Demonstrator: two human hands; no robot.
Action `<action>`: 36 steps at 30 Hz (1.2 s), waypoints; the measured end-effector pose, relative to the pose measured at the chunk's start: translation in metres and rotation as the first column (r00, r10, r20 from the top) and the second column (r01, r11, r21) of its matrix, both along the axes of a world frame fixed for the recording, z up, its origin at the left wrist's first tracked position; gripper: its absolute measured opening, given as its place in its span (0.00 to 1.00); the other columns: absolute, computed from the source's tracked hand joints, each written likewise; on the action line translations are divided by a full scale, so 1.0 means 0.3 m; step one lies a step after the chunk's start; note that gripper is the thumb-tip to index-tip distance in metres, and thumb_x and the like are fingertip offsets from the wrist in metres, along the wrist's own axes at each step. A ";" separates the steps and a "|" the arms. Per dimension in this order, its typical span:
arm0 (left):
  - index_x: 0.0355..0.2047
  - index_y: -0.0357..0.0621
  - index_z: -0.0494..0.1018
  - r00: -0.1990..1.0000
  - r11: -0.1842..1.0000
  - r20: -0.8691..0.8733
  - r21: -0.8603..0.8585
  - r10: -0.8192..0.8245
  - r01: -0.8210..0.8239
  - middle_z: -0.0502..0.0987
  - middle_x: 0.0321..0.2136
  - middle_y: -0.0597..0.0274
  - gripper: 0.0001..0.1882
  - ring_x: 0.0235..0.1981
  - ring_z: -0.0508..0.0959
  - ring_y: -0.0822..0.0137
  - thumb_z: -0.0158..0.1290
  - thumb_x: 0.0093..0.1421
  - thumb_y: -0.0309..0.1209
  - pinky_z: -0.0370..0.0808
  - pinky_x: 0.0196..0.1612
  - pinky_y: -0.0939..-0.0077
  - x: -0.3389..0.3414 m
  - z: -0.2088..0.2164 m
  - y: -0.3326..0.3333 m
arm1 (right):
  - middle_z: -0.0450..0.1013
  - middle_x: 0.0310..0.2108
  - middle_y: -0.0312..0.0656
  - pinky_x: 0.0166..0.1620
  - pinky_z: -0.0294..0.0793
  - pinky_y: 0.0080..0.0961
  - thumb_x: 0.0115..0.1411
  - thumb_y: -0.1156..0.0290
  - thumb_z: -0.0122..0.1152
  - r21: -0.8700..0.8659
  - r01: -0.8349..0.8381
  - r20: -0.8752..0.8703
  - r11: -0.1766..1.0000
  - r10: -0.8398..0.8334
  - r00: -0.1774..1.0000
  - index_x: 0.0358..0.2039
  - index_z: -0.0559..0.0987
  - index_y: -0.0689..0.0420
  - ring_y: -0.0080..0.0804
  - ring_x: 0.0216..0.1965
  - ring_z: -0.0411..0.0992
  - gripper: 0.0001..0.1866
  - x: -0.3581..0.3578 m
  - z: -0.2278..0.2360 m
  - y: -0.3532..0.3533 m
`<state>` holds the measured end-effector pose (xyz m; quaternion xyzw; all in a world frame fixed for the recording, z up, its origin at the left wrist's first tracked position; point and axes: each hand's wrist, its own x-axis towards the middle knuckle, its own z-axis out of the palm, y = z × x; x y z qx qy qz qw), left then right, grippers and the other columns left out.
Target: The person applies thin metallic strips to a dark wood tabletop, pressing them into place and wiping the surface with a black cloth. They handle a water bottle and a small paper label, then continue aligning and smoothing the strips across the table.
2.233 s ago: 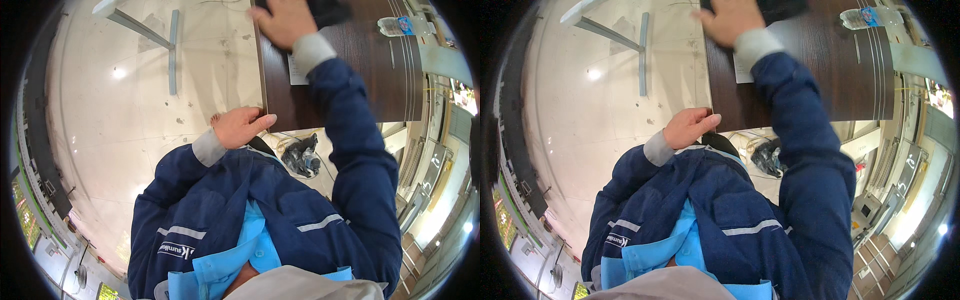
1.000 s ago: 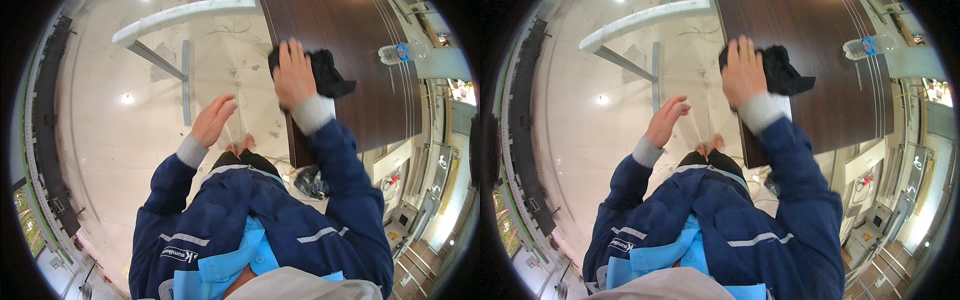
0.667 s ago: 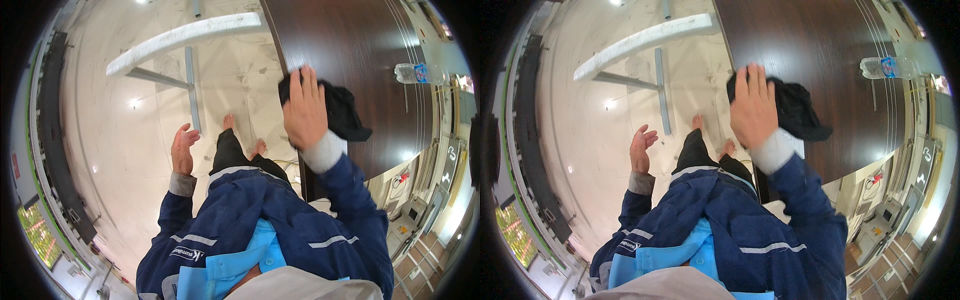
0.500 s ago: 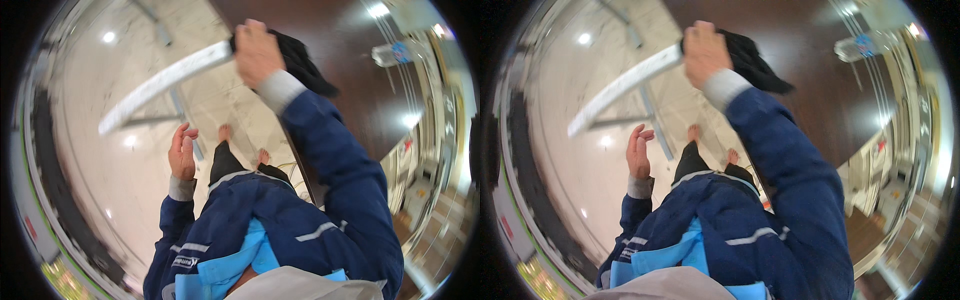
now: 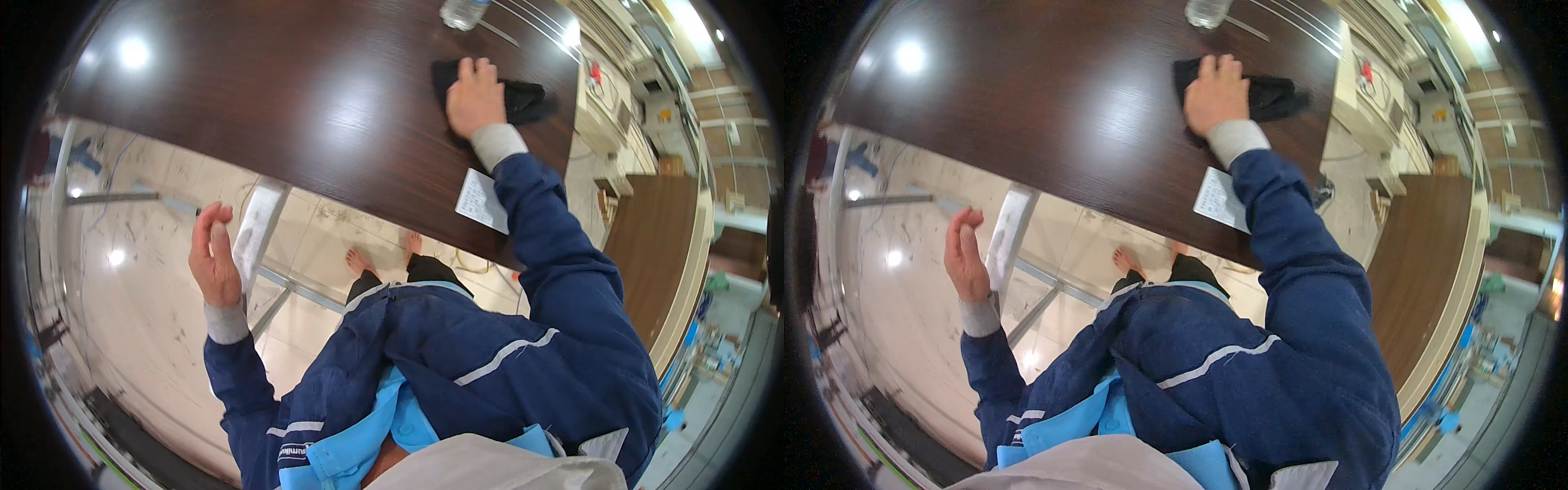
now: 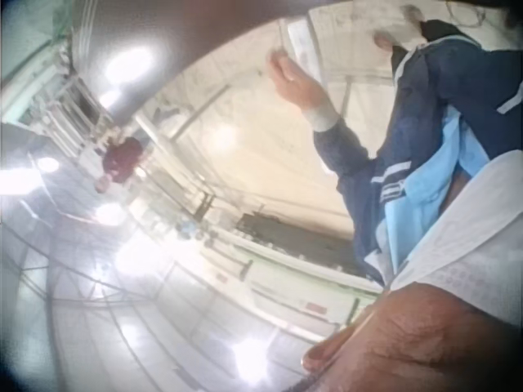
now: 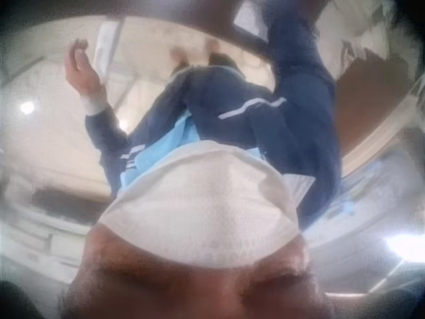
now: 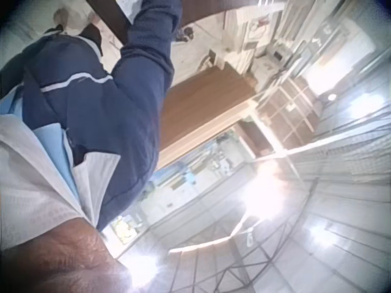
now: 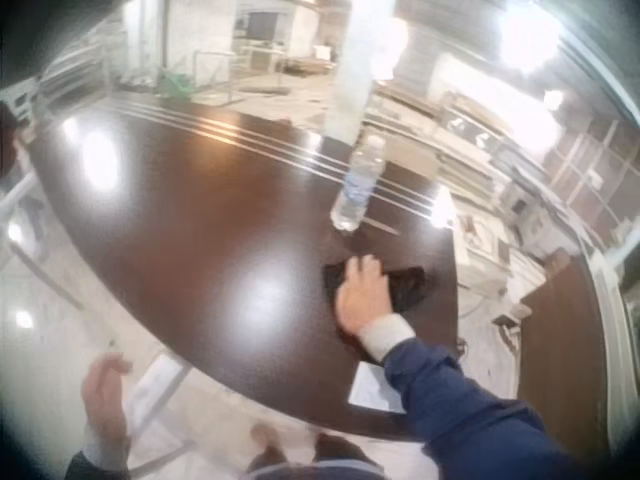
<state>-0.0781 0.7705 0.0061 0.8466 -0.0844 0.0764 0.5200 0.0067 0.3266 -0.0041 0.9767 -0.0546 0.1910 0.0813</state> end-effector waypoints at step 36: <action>0.53 0.40 0.77 0.955 0.912 0.191 -0.386 0.228 -0.140 0.83 0.44 0.63 0.18 0.43 0.82 0.72 0.65 0.63 0.22 0.81 0.47 0.75 0.268 0.106 -0.082 | 0.57 0.67 0.72 0.68 0.55 0.63 0.68 0.63 0.50 0.057 -0.293 -0.071 0.954 0.297 0.952 0.70 0.66 0.62 0.71 0.67 0.57 0.32 -0.011 -0.144 -0.256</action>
